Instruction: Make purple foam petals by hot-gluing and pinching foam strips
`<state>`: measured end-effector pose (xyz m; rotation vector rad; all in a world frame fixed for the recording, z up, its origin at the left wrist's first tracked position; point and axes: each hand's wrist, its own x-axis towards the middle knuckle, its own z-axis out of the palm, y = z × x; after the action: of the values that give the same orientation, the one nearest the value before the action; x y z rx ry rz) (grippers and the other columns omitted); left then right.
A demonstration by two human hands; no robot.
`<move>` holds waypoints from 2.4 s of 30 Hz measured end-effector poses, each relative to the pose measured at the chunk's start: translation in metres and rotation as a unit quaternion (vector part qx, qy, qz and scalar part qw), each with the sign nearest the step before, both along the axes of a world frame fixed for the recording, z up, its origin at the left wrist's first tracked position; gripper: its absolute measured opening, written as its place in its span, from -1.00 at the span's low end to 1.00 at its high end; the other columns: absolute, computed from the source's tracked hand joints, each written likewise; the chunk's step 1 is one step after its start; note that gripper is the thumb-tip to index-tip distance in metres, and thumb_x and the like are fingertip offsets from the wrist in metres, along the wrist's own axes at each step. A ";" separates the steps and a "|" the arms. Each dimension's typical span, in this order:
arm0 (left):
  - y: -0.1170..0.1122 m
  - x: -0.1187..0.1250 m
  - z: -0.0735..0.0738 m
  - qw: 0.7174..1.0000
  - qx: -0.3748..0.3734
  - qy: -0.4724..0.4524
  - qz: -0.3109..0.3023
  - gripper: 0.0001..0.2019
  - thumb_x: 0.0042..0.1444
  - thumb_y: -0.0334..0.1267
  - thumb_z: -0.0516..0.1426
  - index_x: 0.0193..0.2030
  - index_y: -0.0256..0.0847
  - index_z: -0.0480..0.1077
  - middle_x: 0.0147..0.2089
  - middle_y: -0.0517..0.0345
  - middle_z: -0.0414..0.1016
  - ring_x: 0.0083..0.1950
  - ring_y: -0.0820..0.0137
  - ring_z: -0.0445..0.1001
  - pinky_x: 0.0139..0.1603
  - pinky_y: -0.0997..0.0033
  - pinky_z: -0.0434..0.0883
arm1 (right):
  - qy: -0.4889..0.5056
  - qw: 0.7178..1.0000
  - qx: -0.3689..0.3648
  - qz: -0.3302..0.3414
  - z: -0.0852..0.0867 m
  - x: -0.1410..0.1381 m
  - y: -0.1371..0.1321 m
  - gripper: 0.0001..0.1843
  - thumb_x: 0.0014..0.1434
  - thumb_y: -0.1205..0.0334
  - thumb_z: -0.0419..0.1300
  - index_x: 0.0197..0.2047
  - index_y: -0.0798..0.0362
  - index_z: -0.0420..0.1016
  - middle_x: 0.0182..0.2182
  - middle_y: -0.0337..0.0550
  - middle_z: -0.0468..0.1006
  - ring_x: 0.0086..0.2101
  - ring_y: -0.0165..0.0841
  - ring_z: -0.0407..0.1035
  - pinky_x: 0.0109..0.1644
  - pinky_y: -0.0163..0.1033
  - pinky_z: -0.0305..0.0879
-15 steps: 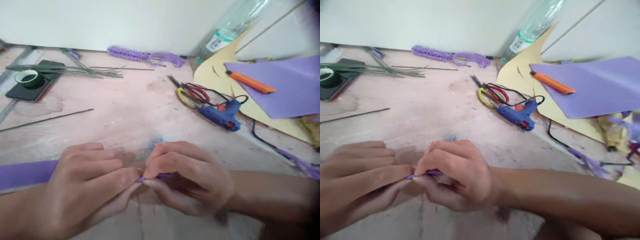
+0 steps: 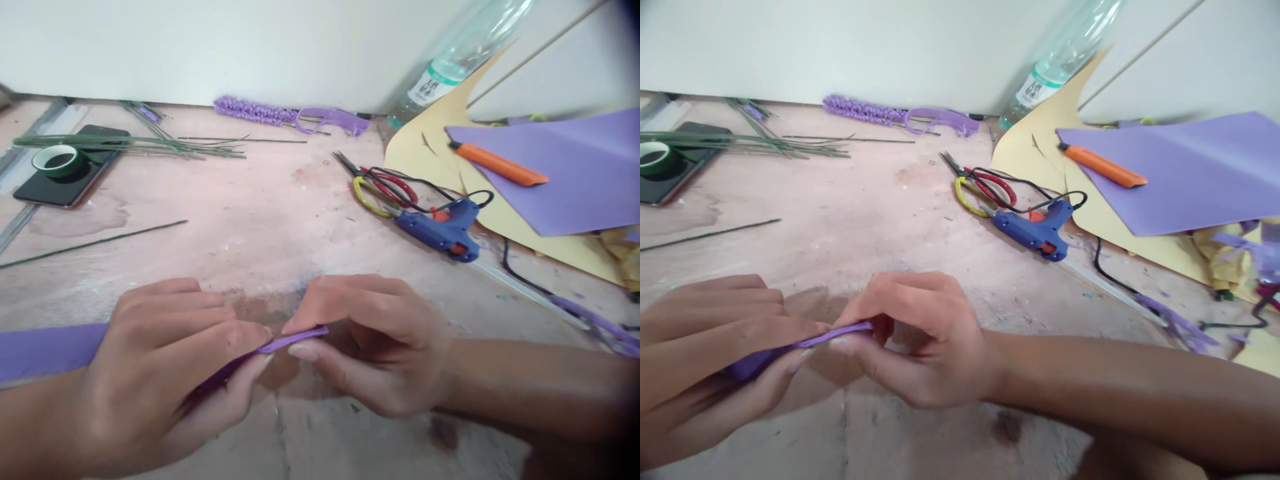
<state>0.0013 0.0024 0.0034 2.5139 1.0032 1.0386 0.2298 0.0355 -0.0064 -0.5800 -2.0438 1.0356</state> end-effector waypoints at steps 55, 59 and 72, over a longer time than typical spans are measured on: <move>0.007 -0.004 -0.006 0.999 0.016 0.030 0.005 -0.86 0.37 -0.37 0.13 -0.27 -0.15 0.41 -0.42 0.27 0.58 -0.45 0.43 0.49 -0.42 0.40 0.39 | 0.021 0.998 0.063 -0.020 -0.010 0.002 0.004 -0.91 0.30 0.35 0.35 -0.22 0.06 0.51 -0.46 -0.24 0.56 -0.46 -0.44 0.43 -0.39 -0.31 0.38; 0.008 -0.004 -0.007 0.999 0.040 0.032 -0.005 -0.88 0.35 -0.40 0.16 -0.25 -0.15 0.41 -0.41 0.24 0.58 -0.36 0.39 0.48 -0.33 0.41 0.44 | 0.015 0.997 0.070 -0.022 -0.007 0.001 0.005 -0.76 0.21 0.17 0.44 -0.18 0.07 0.49 -0.42 -0.23 0.54 -0.46 -0.45 0.38 -0.38 -0.30 0.38; 0.016 -0.010 -0.016 0.997 -0.048 0.053 -0.013 -0.85 0.42 -0.24 0.02 -0.04 -0.19 0.39 -0.17 0.09 0.58 -0.18 0.25 0.42 -0.14 0.16 0.33 | -0.040 0.991 0.124 -0.041 -0.006 0.009 0.010 -0.90 0.31 0.41 0.24 -0.23 0.04 0.44 -0.44 -0.24 0.52 -0.45 -0.44 0.37 -0.35 -0.31 0.34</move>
<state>-0.0085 0.0182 -0.0124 2.5189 1.0194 0.8373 0.2384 0.0458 -0.0125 -0.5769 -2.1591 0.7071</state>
